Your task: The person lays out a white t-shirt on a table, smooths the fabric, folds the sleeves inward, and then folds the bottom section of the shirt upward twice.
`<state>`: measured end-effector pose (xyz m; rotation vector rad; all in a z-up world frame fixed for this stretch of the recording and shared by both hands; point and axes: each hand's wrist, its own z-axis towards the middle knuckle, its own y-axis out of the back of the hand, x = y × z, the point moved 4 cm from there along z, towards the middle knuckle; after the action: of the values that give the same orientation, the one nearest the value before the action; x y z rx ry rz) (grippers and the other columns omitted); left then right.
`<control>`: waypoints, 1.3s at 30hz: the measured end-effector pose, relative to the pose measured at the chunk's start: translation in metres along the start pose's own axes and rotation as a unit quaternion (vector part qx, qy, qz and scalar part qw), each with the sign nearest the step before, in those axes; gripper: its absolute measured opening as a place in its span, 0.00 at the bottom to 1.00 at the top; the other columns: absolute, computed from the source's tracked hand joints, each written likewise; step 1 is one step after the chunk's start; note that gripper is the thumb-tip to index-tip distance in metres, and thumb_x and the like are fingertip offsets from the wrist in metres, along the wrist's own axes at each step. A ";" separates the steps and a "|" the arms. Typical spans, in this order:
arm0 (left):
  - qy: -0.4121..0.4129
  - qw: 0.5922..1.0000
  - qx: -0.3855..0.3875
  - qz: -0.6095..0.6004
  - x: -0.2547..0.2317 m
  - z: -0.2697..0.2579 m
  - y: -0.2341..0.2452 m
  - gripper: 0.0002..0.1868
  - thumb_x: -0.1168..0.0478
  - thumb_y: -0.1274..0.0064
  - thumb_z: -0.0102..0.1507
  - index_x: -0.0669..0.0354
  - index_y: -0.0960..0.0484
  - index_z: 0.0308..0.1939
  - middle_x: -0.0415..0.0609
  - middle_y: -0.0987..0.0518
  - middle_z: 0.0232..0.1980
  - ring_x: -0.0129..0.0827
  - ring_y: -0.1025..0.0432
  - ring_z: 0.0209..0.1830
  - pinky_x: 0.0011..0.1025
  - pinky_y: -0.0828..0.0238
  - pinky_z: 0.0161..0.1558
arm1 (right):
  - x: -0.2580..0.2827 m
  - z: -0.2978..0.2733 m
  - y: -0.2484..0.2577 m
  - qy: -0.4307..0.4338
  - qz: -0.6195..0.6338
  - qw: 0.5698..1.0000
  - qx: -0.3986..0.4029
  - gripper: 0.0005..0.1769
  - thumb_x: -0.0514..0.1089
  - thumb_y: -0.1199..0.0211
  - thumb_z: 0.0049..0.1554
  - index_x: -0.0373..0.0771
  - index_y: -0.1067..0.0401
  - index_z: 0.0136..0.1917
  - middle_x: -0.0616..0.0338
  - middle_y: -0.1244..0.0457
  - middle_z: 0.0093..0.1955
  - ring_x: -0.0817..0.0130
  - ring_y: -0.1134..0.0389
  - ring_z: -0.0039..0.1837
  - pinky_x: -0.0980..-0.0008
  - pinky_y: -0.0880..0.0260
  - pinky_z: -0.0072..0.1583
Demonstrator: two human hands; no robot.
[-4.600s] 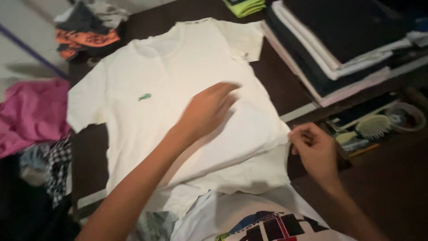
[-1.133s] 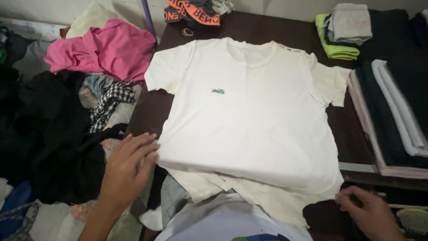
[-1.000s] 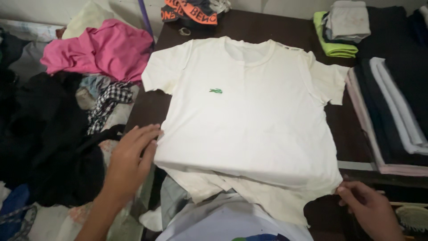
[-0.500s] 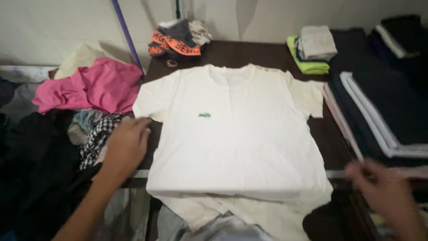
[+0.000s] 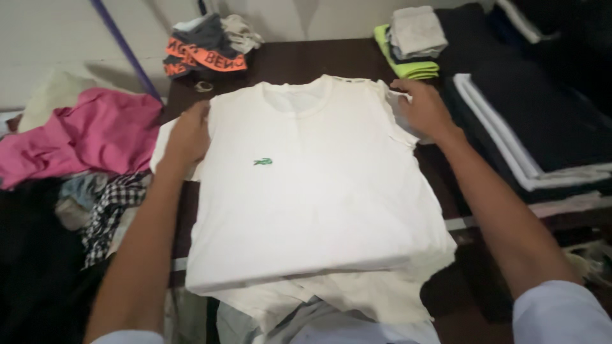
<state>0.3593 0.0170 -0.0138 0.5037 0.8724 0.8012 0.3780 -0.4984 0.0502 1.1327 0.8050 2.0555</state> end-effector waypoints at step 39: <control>-0.033 0.985 0.080 0.152 0.031 0.035 -0.031 0.30 0.49 0.61 0.71 0.64 0.32 0.72 0.63 0.38 0.77 0.53 0.46 0.79 0.53 0.52 0.74 | -0.002 0.054 -0.111 -0.077 -0.164 0.969 0.171 0.40 0.65 0.62 0.65 0.47 0.59 0.84 0.52 0.67 0.87 0.53 0.68 0.86 0.38 0.74 0.79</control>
<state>0.4127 0.0205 -0.0300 0.8145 0.8128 0.9895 0.4534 -0.4222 -0.0115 1.2281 1.2119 1.5753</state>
